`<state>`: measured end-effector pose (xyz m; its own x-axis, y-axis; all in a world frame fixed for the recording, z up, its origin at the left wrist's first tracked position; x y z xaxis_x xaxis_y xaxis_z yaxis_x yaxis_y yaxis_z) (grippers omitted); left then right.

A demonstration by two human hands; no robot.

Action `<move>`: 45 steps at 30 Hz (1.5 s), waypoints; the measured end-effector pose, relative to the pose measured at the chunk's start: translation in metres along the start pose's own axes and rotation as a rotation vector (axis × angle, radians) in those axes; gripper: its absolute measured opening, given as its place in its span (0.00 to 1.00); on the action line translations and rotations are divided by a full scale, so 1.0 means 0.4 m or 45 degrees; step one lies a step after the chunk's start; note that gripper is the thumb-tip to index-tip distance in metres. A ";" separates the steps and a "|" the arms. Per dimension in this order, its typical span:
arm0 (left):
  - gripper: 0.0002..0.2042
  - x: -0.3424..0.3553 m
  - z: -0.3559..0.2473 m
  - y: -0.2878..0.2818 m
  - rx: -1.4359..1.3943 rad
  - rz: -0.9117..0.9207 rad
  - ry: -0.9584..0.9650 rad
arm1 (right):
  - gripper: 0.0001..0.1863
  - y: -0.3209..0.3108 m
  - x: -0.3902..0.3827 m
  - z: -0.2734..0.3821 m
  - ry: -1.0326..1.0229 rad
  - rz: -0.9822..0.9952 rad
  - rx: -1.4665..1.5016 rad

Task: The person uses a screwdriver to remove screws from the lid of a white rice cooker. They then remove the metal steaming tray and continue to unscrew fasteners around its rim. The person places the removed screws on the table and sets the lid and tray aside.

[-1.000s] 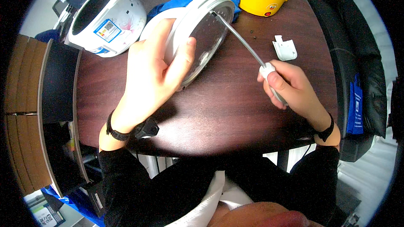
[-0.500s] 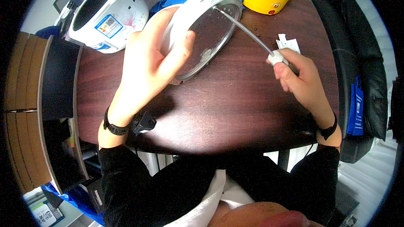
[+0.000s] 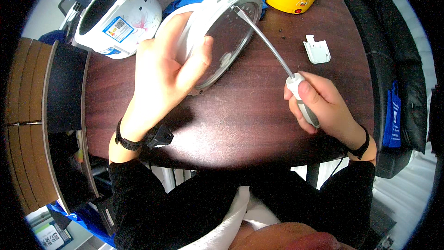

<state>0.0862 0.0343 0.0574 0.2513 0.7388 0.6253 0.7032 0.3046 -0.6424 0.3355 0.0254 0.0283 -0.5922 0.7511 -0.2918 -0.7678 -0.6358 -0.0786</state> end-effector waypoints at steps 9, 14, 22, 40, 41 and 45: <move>0.16 0.003 -0.005 -0.004 -0.007 0.044 -0.063 | 0.15 -0.069 0.008 0.041 -0.702 -1.092 -1.635; 0.15 0.010 -0.013 0.008 -0.124 -0.046 -0.054 | 0.13 -0.081 0.007 0.038 -0.733 -0.988 -1.393; 0.14 0.008 -0.005 -0.026 -0.054 0.145 -0.265 | 0.10 -0.050 0.018 -0.002 -0.392 -0.496 -0.670; 0.13 0.010 0.008 -0.011 -0.032 -0.075 -0.127 | 0.17 0.011 -0.004 -0.003 -0.129 -0.148 -0.219; 0.13 0.010 0.007 -0.011 -0.012 -0.070 -0.137 | 0.17 0.013 -0.004 -0.004 -0.130 -0.137 -0.205; 0.13 0.008 -0.001 -0.008 -0.004 -0.098 -0.126 | 0.17 0.021 0.002 -0.007 -0.128 -0.098 -0.180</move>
<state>0.0852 0.0355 0.0617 0.1299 0.7693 0.6256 0.7202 0.3605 -0.5928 0.3290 0.0202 0.0246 -0.5598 0.8081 -0.1833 -0.7741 -0.5889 -0.2324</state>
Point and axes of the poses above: each hand's wrist, its own x-axis towards the middle knuckle, its own y-axis out of the palm, z = x × y, the point moved 2 cm from there along x, towards the middle knuckle, and after that the axes turned 4 degrees about -x, right-handed, at the moved point
